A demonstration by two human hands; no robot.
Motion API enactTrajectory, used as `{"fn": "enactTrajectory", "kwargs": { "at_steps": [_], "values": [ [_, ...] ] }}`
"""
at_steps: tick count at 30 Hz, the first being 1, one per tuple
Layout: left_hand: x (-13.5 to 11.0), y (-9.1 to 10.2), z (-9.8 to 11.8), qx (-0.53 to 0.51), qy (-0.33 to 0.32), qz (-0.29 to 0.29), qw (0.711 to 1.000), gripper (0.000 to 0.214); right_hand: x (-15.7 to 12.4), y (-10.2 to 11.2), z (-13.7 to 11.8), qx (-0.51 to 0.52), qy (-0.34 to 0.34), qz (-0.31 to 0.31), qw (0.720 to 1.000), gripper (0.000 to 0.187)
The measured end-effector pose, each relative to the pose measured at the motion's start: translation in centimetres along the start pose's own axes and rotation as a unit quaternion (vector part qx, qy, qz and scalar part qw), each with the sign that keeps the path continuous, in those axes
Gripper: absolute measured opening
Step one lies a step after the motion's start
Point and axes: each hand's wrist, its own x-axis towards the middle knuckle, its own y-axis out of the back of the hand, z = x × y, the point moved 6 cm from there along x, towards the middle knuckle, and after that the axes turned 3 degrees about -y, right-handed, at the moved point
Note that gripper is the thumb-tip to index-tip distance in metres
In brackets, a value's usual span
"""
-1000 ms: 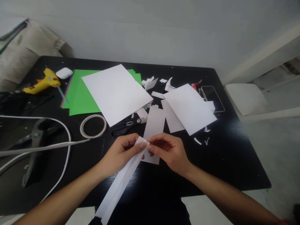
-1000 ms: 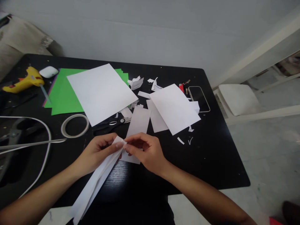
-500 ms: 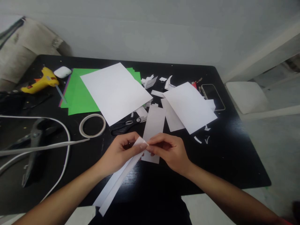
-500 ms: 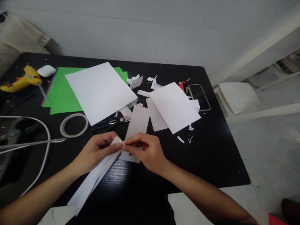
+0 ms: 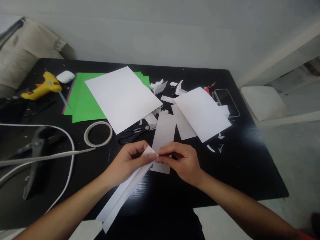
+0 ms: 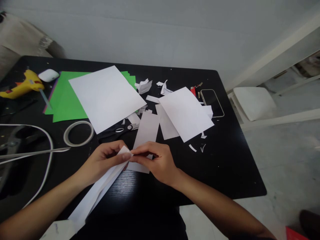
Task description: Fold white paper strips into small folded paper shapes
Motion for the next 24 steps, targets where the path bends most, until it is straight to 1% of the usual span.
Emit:
{"fn": "enactTrajectory", "kwargs": {
  "at_steps": [5,10,13,16,19,21,24],
  "values": [
    [0.1,-0.1,-0.3,-0.022,0.013,0.001,1.000,0.029,-0.2,0.1,-0.6,-0.028,0.061,0.001,0.998,0.015],
    [0.1,0.2,-0.5,-0.019,0.011,0.006,1.000,0.026,-0.2,0.1,-0.6,-0.029,0.065,0.000,0.997,0.015],
    [0.0,0.4,-0.5,-0.014,0.005,0.012,1.000,0.023,-0.1,0.2,-0.4,-0.017,0.036,0.001,0.999,0.012],
    [0.0,0.5,-0.4,-0.013,0.001,0.011,1.000,0.021,-0.1,0.1,0.0,0.017,-0.024,-0.011,1.000,0.008],
    [0.0,0.5,-0.4,-0.004,0.000,0.011,1.000,0.022,-0.1,-0.2,0.4,0.068,-0.081,-0.031,0.994,0.007],
    [0.0,0.5,-0.4,0.010,0.003,0.010,1.000,0.024,-0.1,-0.3,0.6,0.083,-0.098,-0.034,0.991,0.008],
    [0.0,0.5,-0.5,0.036,0.007,0.003,0.999,0.027,-0.2,-0.3,0.7,0.088,-0.106,-0.026,0.990,0.010]
  ]
}}
